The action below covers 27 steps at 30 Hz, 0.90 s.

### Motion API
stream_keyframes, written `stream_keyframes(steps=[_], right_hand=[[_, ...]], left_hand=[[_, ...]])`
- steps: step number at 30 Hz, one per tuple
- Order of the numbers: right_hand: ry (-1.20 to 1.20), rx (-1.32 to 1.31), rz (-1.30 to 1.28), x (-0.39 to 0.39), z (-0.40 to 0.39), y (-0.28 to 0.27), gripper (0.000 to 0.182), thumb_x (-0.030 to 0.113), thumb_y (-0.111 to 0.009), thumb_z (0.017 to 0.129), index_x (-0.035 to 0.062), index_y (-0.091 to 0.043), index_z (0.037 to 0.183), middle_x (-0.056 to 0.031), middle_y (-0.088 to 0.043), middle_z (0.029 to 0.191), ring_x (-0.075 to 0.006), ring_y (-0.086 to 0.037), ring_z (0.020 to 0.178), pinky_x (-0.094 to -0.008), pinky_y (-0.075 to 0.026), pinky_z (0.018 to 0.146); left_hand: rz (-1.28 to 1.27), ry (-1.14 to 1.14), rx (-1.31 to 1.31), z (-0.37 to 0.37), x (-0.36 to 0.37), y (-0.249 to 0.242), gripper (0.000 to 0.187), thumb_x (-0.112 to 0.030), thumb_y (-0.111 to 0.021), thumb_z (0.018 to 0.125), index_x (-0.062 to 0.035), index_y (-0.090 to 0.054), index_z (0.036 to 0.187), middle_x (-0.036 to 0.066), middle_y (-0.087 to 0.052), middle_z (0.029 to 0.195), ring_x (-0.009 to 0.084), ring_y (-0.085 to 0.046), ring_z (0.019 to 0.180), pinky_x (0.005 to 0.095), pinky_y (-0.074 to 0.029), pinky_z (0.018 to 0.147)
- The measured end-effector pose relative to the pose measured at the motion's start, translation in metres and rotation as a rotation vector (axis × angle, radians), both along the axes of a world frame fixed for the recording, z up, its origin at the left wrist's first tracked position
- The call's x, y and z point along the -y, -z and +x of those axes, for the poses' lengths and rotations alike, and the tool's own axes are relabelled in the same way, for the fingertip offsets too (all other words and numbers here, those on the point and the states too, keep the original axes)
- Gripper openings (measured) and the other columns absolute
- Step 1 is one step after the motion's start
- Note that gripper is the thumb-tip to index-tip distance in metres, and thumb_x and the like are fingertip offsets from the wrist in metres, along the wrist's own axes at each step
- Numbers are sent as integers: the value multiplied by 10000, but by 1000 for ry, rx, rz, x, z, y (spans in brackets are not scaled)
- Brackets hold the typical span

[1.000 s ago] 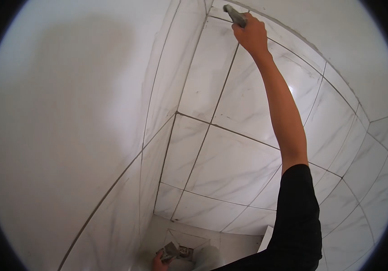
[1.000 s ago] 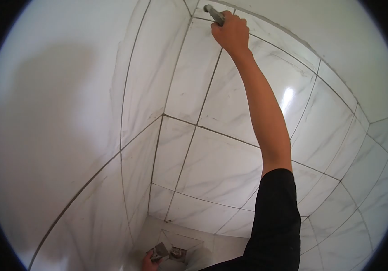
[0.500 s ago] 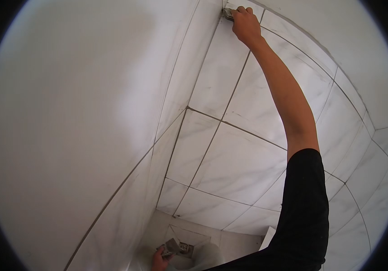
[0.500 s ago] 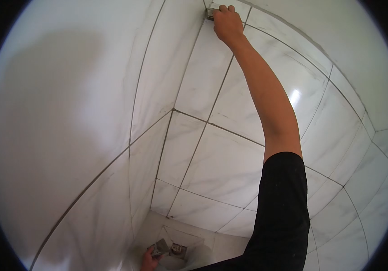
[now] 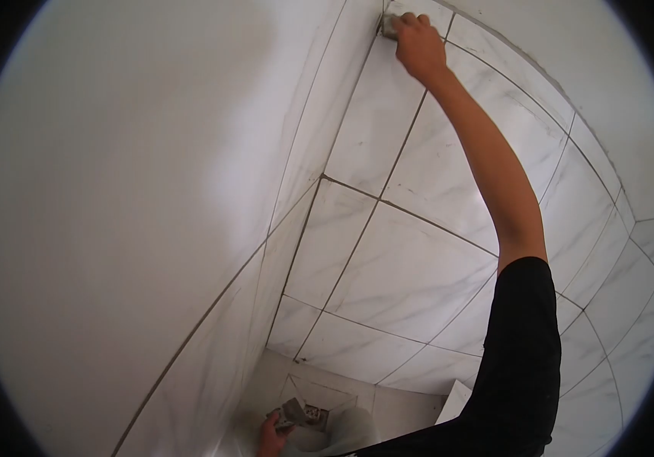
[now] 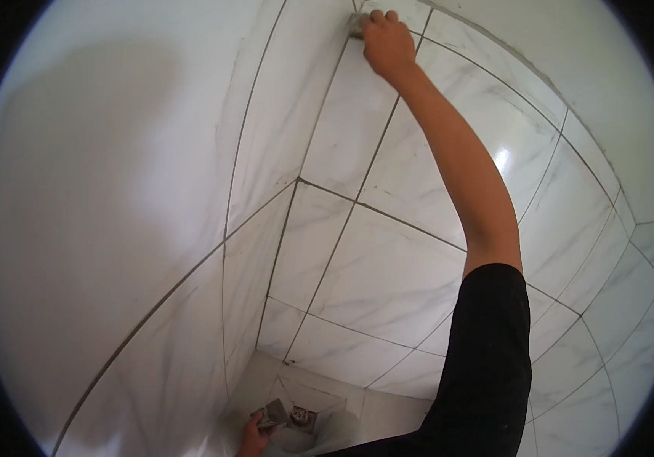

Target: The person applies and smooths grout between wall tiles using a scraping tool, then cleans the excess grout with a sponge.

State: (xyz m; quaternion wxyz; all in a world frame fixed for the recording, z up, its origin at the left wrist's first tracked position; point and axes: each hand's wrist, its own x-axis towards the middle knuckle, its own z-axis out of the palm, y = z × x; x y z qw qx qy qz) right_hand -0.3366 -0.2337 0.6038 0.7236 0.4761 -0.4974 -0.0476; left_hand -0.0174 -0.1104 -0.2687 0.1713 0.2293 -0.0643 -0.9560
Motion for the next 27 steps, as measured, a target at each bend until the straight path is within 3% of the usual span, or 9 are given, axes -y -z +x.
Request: stream_keyframes(steps=[2, 8, 10, 12, 17, 20, 21, 24, 27], right_hand=[[33, 3, -58, 5, -7, -25, 315, -14, -582, 731, 44, -668, 1028, -115, -641, 1008, -318, -594, 947, -398, -540, 781], [35, 5, 2, 19, -17, -15, 298, -12, -578, 729, 35, -672, 1007, -113, -646, 1004, -319, -597, 937, -404, -543, 777], [47, 35, 4, 19, -18, 9, 291, -8, -574, 729, 32, -670, 1000, -114, -643, 993, -316, -593, 934, -406, -539, 773], [6, -30, -37, 25, -20, 43, 114, 36, -599, 742, 23, -675, 827, -101, -622, 993, -278, -581, 954, -392, -524, 751], [33, 14, 72, 8, -9, 110, 131, 51, -592, 758, 21, -671, 859, -96, -614, 977, -265, -571, 972, -385, -494, 762], [45, 92, 112, -2, 4, 74, 155, 30, -626, 718, 44, -650, 870, -103, -627, 979, -279, -580, 965, -394, -502, 739], [26, 85, 41, 0, 4, 49, 270, -4, -575, 729, 48, -628, 989, -116, -620, 978, -314, -579, 948, -421, -517, 753], [-127, 22, -89, 8, -1, -10, 122, 67, -623, 736, 18, -650, 845, -177, -657, 895, -361, -592, 946, -443, -513, 759], [-6, 104, 2, 15, -10, -13, 173, 24, -585, 721, 7, -660, 876, -208, -645, 891, -402, -583, 898, -471, -510, 766]], left_hand=[[39, -8, 7, -1, -3, 8, 378, -230, -565, 930, -65, -528, 1268, 132, -577, 1268, 334, -551, 1184, 522, -535, 911], [2, -31, 49, -3, -6, 1, 331, -220, -568, 925, -75, -548, 1222, 118, -592, 1245, 329, -582, 1130, 536, -541, 856], [-10, -12, 82, 2, -5, -9, 315, -239, -557, 935, -58, -558, 1192, 114, -612, 1163, 309, -596, 1091, 523, -567, 825], [-35, -10, 85, 0, -3, -11, 313, -239, -558, 936, -60, -559, 1192, 116, -613, 1166, 308, -600, 1084, 519, -566, 824], [-35, -24, 85, 1, -7, -3, 324, -240, -574, 928, -65, -559, 1201, 116, -610, 1183, 304, -602, 1088, 532, -554, 842], [-56, -11, 105, -1, -5, -11, 317, -235, -589, 919, -71, -564, 1189, 110, -623, 1158, 299, -609, 1081, 545, -549, 853], [-24, -24, 112, -1, -5, -14, 301, -231, -596, 915, -71, -570, 1169, 105, -634, 1128, 294, -623, 1057, 538, -560, 834], [3, -53, 96, -6, -7, -11, 275, -220, -602, 911, -67, -577, 1138, 101, -649, 1085, 289, -648, 1005, 516, -584, 790], [-1, -64, 74, -5, -4, -12, 268, -213, -606, 908, -61, -579, 1126, 100, -654, 1072, 288, -662, 971, 493, -601, 753]])
